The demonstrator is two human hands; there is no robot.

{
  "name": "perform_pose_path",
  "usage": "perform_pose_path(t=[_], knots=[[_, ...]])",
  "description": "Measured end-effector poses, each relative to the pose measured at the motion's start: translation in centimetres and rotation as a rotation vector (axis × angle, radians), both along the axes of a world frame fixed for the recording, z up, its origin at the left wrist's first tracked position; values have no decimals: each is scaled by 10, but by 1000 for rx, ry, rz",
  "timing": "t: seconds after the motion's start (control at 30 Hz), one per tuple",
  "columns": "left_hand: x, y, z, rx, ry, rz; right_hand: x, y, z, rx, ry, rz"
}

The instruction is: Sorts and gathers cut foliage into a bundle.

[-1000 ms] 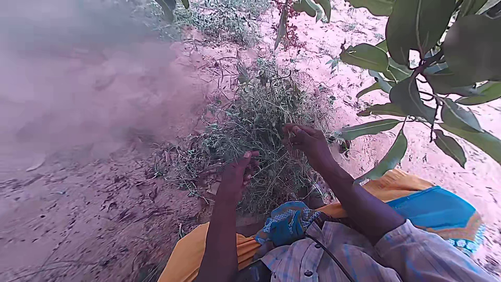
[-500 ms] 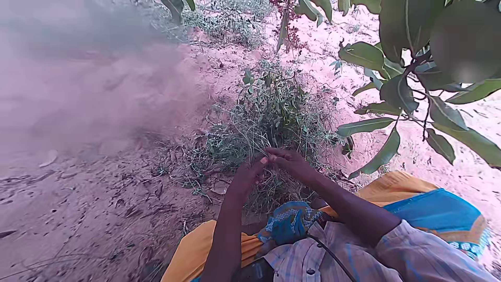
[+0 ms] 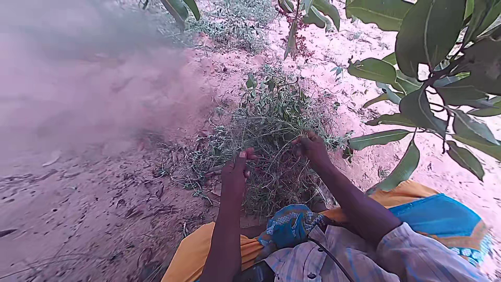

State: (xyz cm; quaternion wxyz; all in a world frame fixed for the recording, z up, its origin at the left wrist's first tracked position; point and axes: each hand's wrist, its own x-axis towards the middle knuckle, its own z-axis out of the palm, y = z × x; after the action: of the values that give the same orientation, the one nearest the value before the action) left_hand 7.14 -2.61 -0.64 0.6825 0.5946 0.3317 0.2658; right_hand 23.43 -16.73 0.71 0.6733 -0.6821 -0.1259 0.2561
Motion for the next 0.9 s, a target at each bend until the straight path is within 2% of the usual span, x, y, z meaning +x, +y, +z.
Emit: perform_pose_path(t=[0.07,0.13,0.2,0.27,0.3,0.37,0.47,0.53,0.63,0.67,0.73,0.9], knots=[[-5,4,2,-75,-199,70,27,-11,10,137,25,-227],[-11,5,4,-169,-407,-29,39,-19,16,203,14,-337],[-13,-3,5,-256,-495,-265,30,-17,16,200,-15,-307],[-9,-15,4,-300,-447,-498,4,-8,9,142,-139,-143],[-6,-21,2,-313,-390,-543,-12,-3,3,99,-247,-26],[-4,-28,2,-335,-265,-415,-44,4,-10,18,-533,208],[-4,-22,12,-295,-117,-18,-72,8,-20,-96,-910,426],[-7,-13,15,-219,-122,109,-78,5,-20,-153,-933,573],[-14,1,16,-149,-203,179,-77,1,-10,-193,-806,941],[-17,5,16,-134,-241,200,-75,2,-9,-182,-766,1000],[-26,18,14,-136,-340,247,-62,2,-7,-168,-696,944],[-47,40,12,-169,-399,263,2,-10,28,-352,-533,431]])
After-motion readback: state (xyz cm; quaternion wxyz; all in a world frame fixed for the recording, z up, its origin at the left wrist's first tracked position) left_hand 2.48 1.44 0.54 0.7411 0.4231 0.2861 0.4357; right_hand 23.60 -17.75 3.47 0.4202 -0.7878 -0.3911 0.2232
